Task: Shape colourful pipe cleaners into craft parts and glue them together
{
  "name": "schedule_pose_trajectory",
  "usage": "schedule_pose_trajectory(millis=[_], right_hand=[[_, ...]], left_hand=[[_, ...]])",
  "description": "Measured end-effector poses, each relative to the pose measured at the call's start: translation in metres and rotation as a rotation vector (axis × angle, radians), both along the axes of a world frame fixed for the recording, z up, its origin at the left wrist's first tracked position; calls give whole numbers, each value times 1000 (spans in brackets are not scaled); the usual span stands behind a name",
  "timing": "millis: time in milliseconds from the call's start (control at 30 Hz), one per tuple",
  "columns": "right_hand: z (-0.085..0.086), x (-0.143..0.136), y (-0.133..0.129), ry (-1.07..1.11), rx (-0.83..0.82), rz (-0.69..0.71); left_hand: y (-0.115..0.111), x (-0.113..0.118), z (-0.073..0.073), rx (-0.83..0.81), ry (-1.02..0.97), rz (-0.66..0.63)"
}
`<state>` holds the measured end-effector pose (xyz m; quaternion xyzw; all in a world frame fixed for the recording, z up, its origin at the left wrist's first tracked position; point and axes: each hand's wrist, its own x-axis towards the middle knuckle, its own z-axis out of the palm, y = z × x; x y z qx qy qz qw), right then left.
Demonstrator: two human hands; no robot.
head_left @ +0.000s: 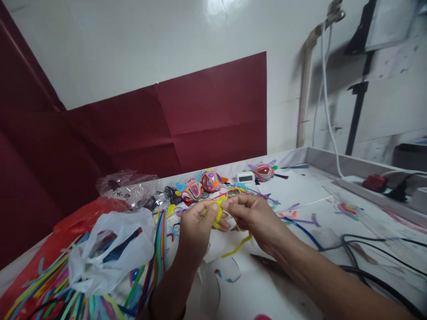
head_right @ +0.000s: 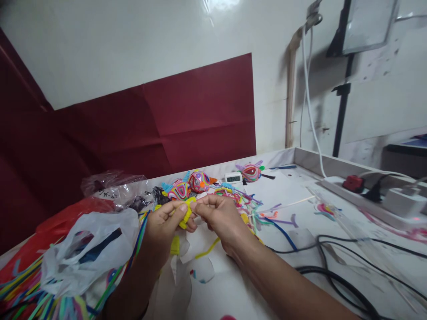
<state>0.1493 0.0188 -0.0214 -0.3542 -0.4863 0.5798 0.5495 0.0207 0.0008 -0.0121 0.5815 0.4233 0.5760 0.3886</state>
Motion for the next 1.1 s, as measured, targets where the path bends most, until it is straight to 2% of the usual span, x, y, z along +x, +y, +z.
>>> schedule_pose_trajectory(millis=[200, 600, 800, 967, 1100], right_hand=[[2, 0, -2, 46, -30, 63], [-1, -1, -2, 76, -86, 97], [1, -3, -2, 74, -47, 83], [-4, -4, 0, 42, 25, 42], [-5, -2, 3, 27, 49, 46]], left_hand=[[-4, 5, 2, -12, -42, 65], [2, 8, -11, 74, -30, 161], [2, 7, -13, 88, 3, 169], [0, 11, -12, 46, -56, 135], [-2, 8, -5, -54, -96, 42]])
